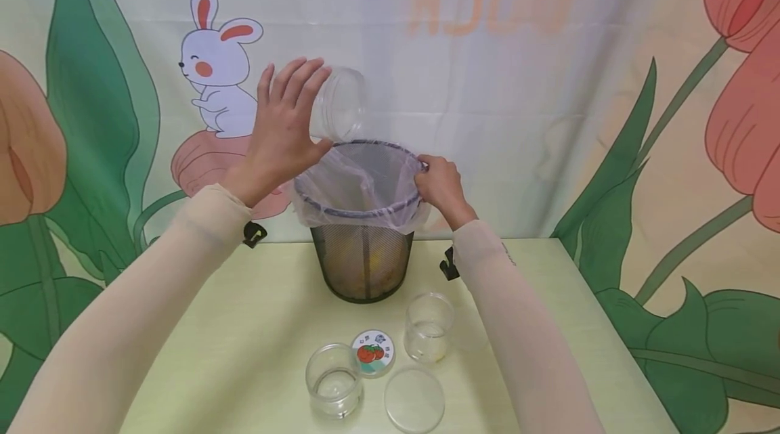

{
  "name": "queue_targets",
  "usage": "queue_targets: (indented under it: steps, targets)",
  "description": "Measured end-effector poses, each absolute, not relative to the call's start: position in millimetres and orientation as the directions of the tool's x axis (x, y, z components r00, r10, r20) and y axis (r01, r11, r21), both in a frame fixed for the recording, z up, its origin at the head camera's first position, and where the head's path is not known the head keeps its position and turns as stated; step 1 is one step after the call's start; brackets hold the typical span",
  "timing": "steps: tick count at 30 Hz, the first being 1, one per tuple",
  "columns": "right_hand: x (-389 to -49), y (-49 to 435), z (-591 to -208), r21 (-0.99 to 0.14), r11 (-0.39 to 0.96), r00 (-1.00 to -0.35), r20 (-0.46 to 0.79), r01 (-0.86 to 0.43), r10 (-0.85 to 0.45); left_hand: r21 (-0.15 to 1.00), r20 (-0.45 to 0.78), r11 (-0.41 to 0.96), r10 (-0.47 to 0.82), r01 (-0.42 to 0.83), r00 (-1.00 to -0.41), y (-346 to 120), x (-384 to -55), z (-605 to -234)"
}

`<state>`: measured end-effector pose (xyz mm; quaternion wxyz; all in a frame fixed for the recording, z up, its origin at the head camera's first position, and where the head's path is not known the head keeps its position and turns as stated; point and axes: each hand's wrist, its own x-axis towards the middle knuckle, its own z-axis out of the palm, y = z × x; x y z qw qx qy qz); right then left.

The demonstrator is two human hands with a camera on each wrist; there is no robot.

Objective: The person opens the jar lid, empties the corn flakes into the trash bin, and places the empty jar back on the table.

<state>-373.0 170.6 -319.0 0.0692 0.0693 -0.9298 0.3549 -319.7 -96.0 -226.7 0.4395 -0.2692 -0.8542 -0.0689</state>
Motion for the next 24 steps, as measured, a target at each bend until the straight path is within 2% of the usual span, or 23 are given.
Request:
queue_targets:
  steps: [8, 18, 21, 24]
  targets:
    - [-373.7, 170.3, -320.1, -0.658, 0.735, -0.983, 0.167, -0.165, -0.072, 0.081, 0.871, 0.803, 0.232, 0.59, -0.434, -98.9, -308.5, -231.7]
    - [-373.0, 169.5, -318.8, -0.659, 0.735, -0.985, 0.161, -0.16, -0.07, 0.247, 0.89, 0.693, 0.114, 0.677, -0.442, -102.6, -285.0, -238.0]
    - [-373.2, 169.2, -319.1, -0.661, 0.734, -0.986, 0.153, -0.152, -0.067, 0.301, 0.881, 0.65, 0.092, 0.698, -0.464, -106.1, -276.7, -240.9]
    - [-373.3, 169.4, -319.1, -0.659, 0.737, -0.986, 0.153, -0.151, -0.066, 0.373, 0.855, 0.598, 0.075, 0.709, -0.513, -110.1, -267.1, -244.2]
